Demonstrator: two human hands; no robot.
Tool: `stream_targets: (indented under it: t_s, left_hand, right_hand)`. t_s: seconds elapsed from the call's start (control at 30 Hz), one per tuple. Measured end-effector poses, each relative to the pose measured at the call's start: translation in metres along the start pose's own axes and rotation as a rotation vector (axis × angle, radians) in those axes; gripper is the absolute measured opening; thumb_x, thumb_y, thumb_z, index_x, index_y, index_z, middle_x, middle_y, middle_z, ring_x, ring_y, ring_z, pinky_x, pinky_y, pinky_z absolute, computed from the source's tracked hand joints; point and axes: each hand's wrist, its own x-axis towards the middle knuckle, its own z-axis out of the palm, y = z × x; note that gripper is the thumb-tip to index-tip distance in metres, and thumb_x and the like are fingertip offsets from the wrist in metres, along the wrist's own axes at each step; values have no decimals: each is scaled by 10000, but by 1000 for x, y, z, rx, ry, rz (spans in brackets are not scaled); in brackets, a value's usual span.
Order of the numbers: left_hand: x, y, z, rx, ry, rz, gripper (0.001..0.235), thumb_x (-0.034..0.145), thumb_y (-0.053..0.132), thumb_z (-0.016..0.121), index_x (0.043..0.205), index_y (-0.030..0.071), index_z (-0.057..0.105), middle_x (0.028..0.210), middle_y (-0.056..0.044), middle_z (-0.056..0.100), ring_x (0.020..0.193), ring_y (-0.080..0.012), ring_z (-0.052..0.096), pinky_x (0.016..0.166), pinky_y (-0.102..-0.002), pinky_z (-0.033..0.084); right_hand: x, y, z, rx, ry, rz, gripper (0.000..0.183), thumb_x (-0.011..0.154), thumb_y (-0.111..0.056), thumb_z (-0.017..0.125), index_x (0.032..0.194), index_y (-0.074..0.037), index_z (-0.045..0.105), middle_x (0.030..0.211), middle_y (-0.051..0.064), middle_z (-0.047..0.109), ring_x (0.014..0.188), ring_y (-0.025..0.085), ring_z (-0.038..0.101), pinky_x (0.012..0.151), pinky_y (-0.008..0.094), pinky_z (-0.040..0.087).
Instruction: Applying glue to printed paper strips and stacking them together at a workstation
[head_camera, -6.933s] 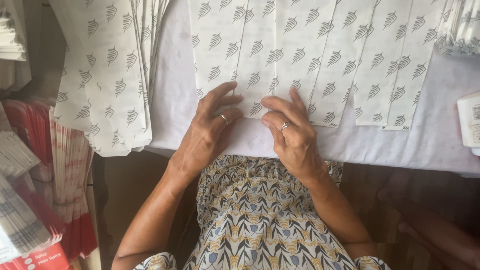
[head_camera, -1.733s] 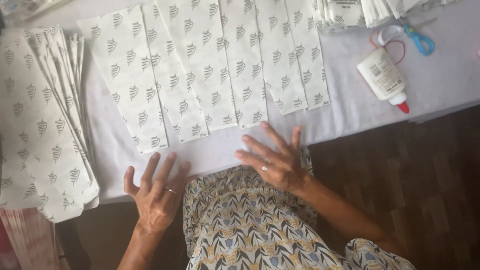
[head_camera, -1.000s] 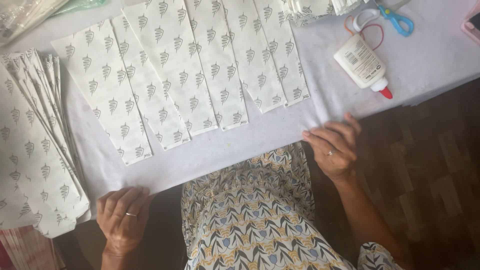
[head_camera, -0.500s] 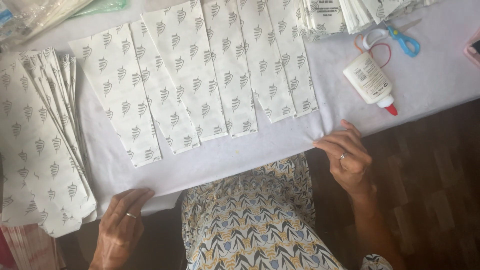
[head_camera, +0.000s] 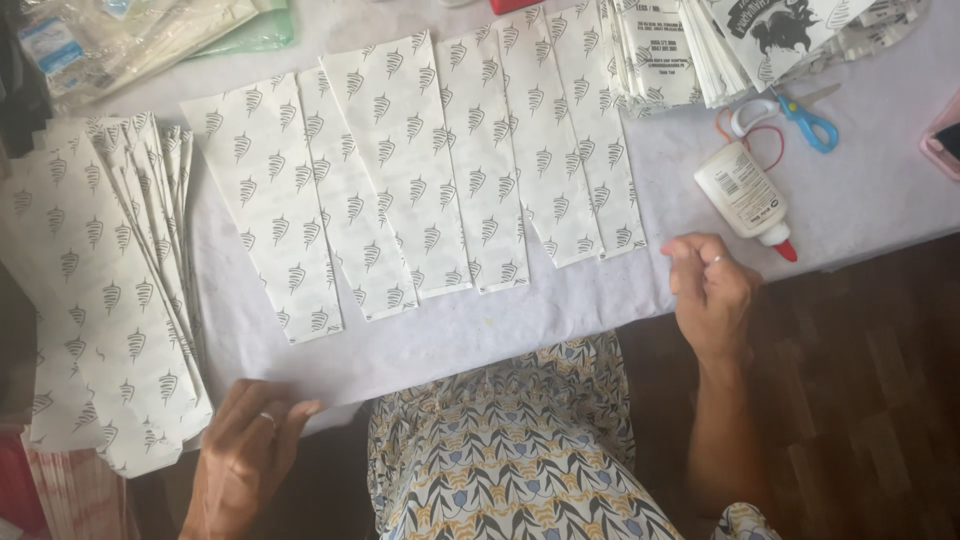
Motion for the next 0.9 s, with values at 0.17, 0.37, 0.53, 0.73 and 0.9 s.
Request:
stream_targets:
  t_s: [0.17,0.37,0.53,0.73,0.9]
  left_hand:
    - [33,-15,21,225,85,-58,337,912,264,755,926,14,529,1183,-210,591,1034,-351,570,862,-496,460]
    - [107,3,64,218,59,-391,565,1032,79,600,1515,-136,401,1502,-499,274,1420,-613,195,1144,-701,170]
    - [129,18,104,143,-8,-468,691,1048,235,559,1604,-24,241,1574,-443,110,1476,-575,74,1187,-680,97]
    - [140,37,67,-229,55,-396,586,1081,330,419,1566,18,320,1631,-300,124,1490,-488,242,1157,-614,353]
    - [87,21,45,-171,114,-193,714,999,235,672,1573,112,265,1630,-248,255,1517,-433,357,1012,-541,596]
  right_hand:
    - [44,3,29,15,88,-240,238,1036,-99,733,959,-3,528,1010,145,428,956,281,411,861,455,354]
    - [65,-66,58,-85,-228,-51,691,1043,-236,672,1585,47,349,1599,402,204,1454,620,192,1211,675,155]
    - [51,-100,87,-105,-374,-125,838,1010,-339,674,1623,21,231,1612,410,155,1453,652,136,1202,691,150]
    - [48,-85,64,154,-478,-254,852,1003,-331,678,1654,-82,189,1688,293,19,1514,558,167,1221,655,216]
    - [21,-29,22,38,-252,-355,598,950,-266,742,1462,-31,540,1612,230,403,1499,396,433,1289,554,301]
